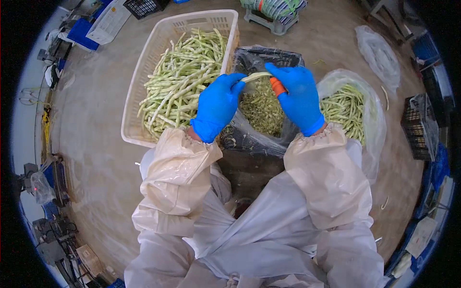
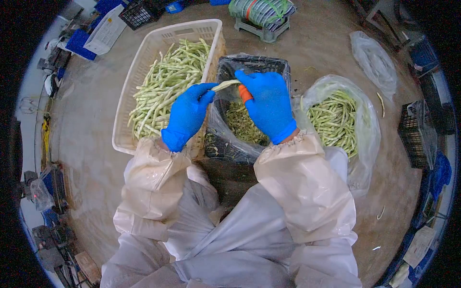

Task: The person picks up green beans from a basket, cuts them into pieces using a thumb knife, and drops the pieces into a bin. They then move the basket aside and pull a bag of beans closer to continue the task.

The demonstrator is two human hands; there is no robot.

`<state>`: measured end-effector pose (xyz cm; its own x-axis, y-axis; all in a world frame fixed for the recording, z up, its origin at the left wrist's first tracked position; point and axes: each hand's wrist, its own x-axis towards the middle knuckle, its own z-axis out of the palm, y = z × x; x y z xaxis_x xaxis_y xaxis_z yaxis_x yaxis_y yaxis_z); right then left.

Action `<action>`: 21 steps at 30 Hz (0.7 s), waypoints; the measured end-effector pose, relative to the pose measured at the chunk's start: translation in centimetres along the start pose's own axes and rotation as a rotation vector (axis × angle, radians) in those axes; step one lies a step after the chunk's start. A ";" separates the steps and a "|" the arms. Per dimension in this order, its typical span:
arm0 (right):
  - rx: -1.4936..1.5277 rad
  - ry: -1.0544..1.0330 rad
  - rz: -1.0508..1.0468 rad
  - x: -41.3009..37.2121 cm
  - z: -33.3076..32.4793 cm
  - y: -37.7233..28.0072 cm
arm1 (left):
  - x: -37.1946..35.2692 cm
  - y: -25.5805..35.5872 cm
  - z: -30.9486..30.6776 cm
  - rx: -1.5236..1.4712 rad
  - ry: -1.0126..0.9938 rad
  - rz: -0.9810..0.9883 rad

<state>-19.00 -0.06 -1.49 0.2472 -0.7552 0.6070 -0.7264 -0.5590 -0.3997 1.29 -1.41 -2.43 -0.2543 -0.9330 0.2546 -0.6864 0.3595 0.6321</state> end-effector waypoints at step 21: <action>0.825 -0.046 0.605 0.0 0.4 -2.4 | -0.2 2.5 0.9 -0.507 0.043 -0.103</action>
<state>-17.03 1.12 -0.81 0.0226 -0.9917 0.1267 -0.0745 -0.1280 -0.9890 -0.98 -0.37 -1.58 -0.1670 -0.9664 0.1956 -0.2873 0.2375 0.9279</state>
